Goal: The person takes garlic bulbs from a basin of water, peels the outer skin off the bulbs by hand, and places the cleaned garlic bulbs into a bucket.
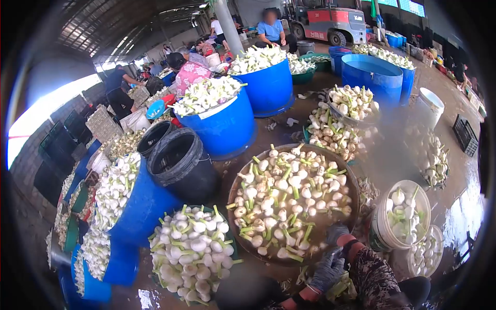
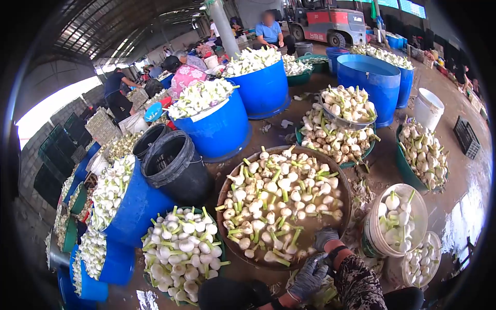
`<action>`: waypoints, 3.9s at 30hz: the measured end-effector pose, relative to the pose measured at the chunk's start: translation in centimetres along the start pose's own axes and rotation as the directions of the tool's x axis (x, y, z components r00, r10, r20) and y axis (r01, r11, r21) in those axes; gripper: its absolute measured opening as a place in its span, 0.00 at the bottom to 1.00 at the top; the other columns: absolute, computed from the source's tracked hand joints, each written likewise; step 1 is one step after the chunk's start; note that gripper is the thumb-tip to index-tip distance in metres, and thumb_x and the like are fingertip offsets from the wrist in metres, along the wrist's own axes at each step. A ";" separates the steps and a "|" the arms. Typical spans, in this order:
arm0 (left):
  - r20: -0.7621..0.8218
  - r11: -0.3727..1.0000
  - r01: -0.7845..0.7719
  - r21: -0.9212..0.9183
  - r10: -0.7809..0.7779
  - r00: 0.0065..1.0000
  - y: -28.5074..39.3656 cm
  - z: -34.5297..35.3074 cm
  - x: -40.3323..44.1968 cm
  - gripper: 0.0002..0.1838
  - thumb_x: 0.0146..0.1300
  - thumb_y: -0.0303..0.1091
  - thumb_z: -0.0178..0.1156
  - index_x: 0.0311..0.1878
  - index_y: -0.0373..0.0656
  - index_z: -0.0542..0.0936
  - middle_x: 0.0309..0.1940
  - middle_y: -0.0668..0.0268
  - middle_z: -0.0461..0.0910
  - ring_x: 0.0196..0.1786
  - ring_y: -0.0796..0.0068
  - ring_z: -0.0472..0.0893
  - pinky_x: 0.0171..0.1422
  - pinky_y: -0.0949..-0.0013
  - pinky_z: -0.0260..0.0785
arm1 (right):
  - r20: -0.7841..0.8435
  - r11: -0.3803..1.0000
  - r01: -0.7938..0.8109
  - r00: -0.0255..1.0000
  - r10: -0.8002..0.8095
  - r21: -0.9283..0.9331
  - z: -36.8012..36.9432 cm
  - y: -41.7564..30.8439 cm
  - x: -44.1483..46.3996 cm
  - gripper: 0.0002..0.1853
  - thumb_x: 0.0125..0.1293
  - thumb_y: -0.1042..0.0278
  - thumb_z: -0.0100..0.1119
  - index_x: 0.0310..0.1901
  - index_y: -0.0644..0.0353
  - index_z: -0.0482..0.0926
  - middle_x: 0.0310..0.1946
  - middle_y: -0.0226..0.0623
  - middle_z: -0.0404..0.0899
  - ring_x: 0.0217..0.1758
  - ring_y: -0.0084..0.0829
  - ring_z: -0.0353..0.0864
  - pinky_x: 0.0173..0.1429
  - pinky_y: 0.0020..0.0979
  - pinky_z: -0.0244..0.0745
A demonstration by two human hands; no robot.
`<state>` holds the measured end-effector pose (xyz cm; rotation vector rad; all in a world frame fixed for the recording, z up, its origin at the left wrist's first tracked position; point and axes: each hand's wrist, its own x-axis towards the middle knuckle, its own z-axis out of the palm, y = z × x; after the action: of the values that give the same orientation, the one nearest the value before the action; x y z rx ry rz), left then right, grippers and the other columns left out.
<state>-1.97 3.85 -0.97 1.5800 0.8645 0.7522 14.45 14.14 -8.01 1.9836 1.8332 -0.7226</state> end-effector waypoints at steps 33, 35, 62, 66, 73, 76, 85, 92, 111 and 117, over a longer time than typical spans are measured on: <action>0.229 0.944 0.189 -0.271 -0.127 0.965 -1.6 2.9 -0.2 0.23 0.63 0.29 0.66 0.62 0.39 0.75 0.53 0.67 0.79 0.52 0.78 0.77 0.61 0.71 0.71 | -0.788 0.840 0.118 0.434 0.436 0.530 2.9 -1.1 -23.7 0.08 0.57 0.65 0.65 0.32 0.55 0.75 0.25 0.44 0.78 0.29 0.51 0.79 0.33 0.48 0.73; 0.300 0.929 0.254 -0.271 -0.169 0.939 0.4 1.8 -0.2 0.22 0.67 0.30 0.62 0.63 0.38 0.73 0.53 0.66 0.78 0.54 0.75 0.77 0.60 0.70 0.71 | -0.746 0.747 0.233 0.464 0.477 0.623 3.3 -0.9 -23.2 0.08 0.60 0.65 0.65 0.33 0.58 0.77 0.27 0.46 0.80 0.31 0.51 0.80 0.35 0.45 0.75; 0.098 0.879 0.225 -0.421 -0.203 0.974 2.3 2.7 -0.2 0.18 0.65 0.31 0.63 0.55 0.34 0.74 0.45 0.64 0.79 0.44 0.77 0.78 0.52 0.72 0.74 | -0.777 0.806 0.228 0.498 0.386 0.546 2.3 -0.7 -23.9 0.09 0.62 0.62 0.63 0.34 0.58 0.77 0.27 0.46 0.79 0.31 0.50 0.79 0.36 0.45 0.75; 0.043 0.923 0.171 -0.346 -0.167 0.985 2.8 3.1 -0.3 0.14 0.63 0.29 0.65 0.50 0.35 0.77 0.40 0.68 0.80 0.40 0.79 0.78 0.50 0.73 0.74 | -0.763 0.826 0.144 0.495 0.417 0.545 2.7 -0.8 -23.2 0.07 0.60 0.64 0.62 0.33 0.57 0.77 0.26 0.46 0.78 0.30 0.50 0.79 0.36 0.47 0.74; 0.159 0.996 0.069 -0.061 -0.059 0.986 3.3 2.3 0.1 0.13 0.63 0.31 0.64 0.49 0.37 0.79 0.39 0.66 0.80 0.42 0.76 0.78 0.50 0.69 0.72 | -0.813 0.793 0.296 0.442 0.380 0.532 1.8 -0.3 -24.6 0.07 0.58 0.64 0.62 0.33 0.57 0.77 0.28 0.43 0.77 0.33 0.48 0.79 0.37 0.46 0.74; 0.098 0.991 0.039 -0.130 -0.026 0.995 1.7 2.8 -0.2 0.14 0.65 0.34 0.63 0.49 0.35 0.79 0.39 0.61 0.80 0.43 0.72 0.78 0.52 0.68 0.71 | -0.790 0.904 0.147 0.555 0.260 0.401 1.6 -0.7 -24.9 0.09 0.57 0.62 0.62 0.34 0.57 0.77 0.29 0.41 0.77 0.34 0.46 0.79 0.38 0.44 0.74; 0.129 0.997 0.058 0.041 -0.063 0.990 2.1 2.2 -0.4 0.18 0.66 0.32 0.61 0.56 0.33 0.76 0.45 0.59 0.80 0.52 0.70 0.78 0.60 0.66 0.70 | -0.786 0.880 0.128 0.521 0.332 0.457 1.7 -0.8 -23.9 0.09 0.56 0.64 0.61 0.34 0.58 0.76 0.26 0.44 0.77 0.32 0.47 0.79 0.36 0.45 0.75; 0.390 0.766 0.331 -0.552 -0.113 0.914 1.7 1.1 -1.1 0.23 0.69 0.31 0.57 0.65 0.37 0.68 0.55 0.60 0.74 0.54 0.67 0.77 0.55 0.57 0.80 | -0.587 0.599 0.160 0.506 0.632 0.784 3.9 4.2 -22.6 0.09 0.61 0.64 0.59 0.34 0.63 0.77 0.28 0.51 0.80 0.35 0.54 0.80 0.41 0.45 0.76; 0.610 0.971 0.161 -0.175 -0.021 0.792 2.8 0.9 -0.9 0.42 0.59 0.36 0.64 0.74 0.39 0.56 0.67 0.62 0.66 0.66 0.71 0.67 0.70 0.69 0.61 | -0.732 0.847 0.251 0.647 0.214 0.470 1.6 0.2 -26.5 0.08 0.57 0.63 0.61 0.33 0.57 0.78 0.26 0.46 0.80 0.31 0.50 0.80 0.35 0.46 0.74; 0.643 0.998 0.003 -0.070 0.043 0.765 3.0 0.7 -0.5 0.39 0.59 0.34 0.61 0.73 0.39 0.58 0.67 0.60 0.66 0.66 0.69 0.68 0.71 0.66 0.60 | -0.669 0.705 0.289 0.659 0.344 0.648 3.4 0.1 -25.5 0.08 0.60 0.64 0.60 0.34 0.59 0.77 0.28 0.49 0.79 0.33 0.55 0.79 0.37 0.47 0.74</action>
<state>-1.24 2.77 1.85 1.6315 0.3034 0.1983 13.22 -8.58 3.94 3.2447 2.1167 -0.7141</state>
